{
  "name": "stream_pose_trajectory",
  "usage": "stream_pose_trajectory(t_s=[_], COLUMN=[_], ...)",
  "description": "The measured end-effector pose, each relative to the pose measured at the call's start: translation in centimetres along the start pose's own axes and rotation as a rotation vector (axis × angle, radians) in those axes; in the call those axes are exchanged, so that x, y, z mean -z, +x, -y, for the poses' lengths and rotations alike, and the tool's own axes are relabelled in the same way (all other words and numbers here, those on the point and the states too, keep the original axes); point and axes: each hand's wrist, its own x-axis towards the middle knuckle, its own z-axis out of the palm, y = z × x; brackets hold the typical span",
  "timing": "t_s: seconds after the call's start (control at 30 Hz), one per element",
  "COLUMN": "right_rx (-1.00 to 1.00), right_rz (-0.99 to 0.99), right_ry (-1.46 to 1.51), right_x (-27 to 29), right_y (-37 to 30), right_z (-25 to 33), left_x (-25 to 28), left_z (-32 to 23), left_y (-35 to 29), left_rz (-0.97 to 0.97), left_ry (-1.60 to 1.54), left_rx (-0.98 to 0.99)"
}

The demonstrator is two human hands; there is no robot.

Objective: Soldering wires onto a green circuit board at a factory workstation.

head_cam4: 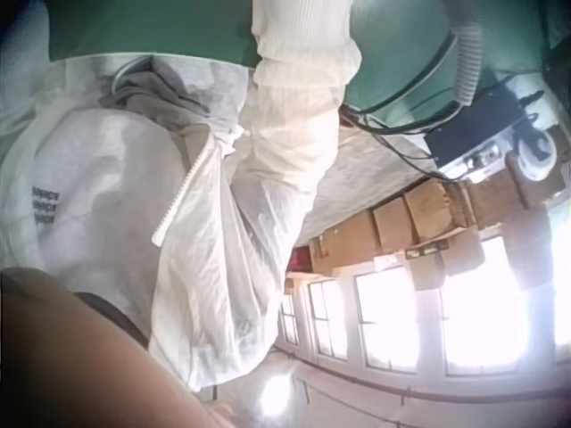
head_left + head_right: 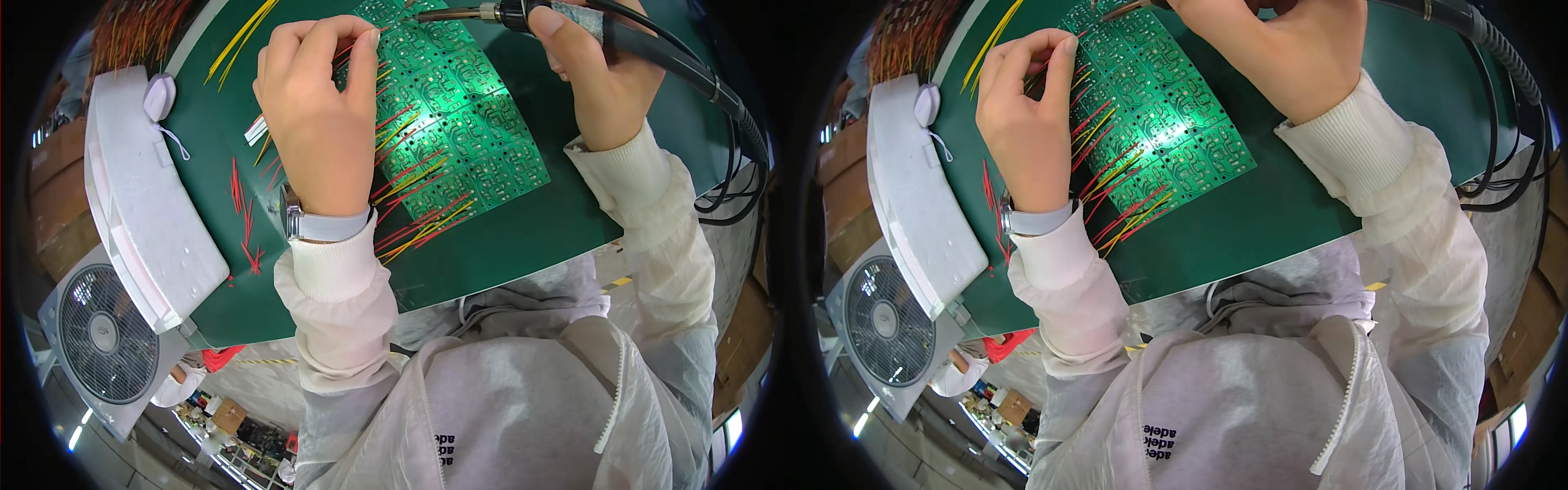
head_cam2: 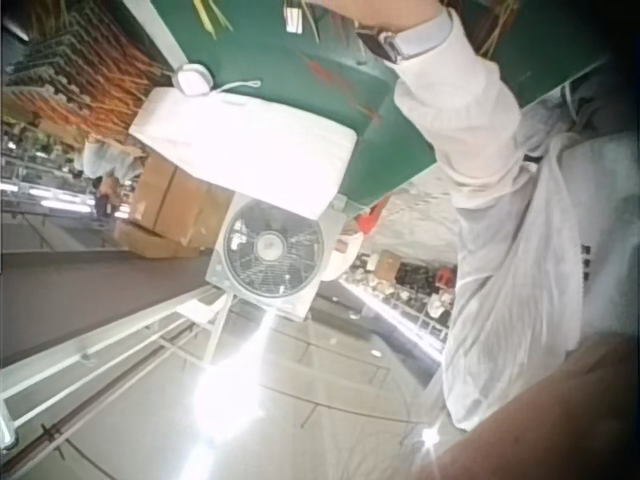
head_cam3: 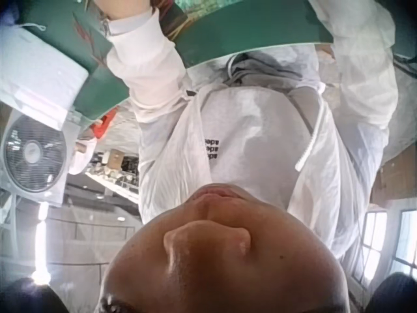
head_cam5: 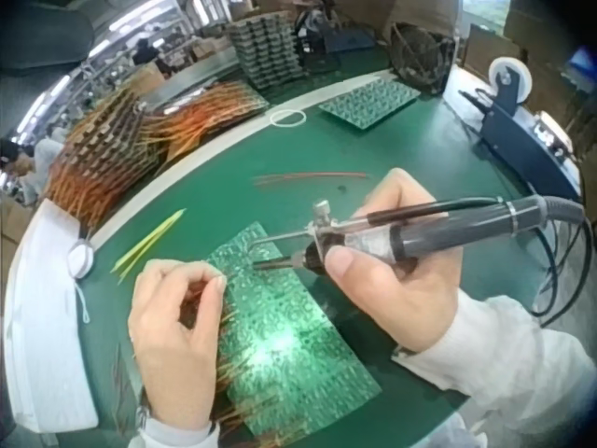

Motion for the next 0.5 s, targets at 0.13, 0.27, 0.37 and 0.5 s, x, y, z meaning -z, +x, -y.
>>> stream_pose_trajectory(t_s=[0.13, 0.27, 0.37, 0.5], right_rx=[-0.078, -0.039, 0.008, -0.034], right_rz=[0.037, 0.021, 0.041, 0.014], right_ry=[-0.153, -0.095, -0.225, -0.091], right_x=[0.12, -0.02, -0.10, -0.39], right_y=[-0.31, -0.46, -0.60, -0.48], right_z=[0.00, -0.11, 0.05, -0.38], left_x=[0.16, 0.14, 0.20, 0.20], left_z=[-0.09, -0.05, -0.11, -0.07], left_y=[-0.25, -0.03, -0.04, 0.01], left_rz=[-0.010, 0.007, 0.008, 0.015], left_ry=[0.080, 0.058, 0.058, 0.057], left_rx=[-0.038, 0.005, 0.012, 0.021])
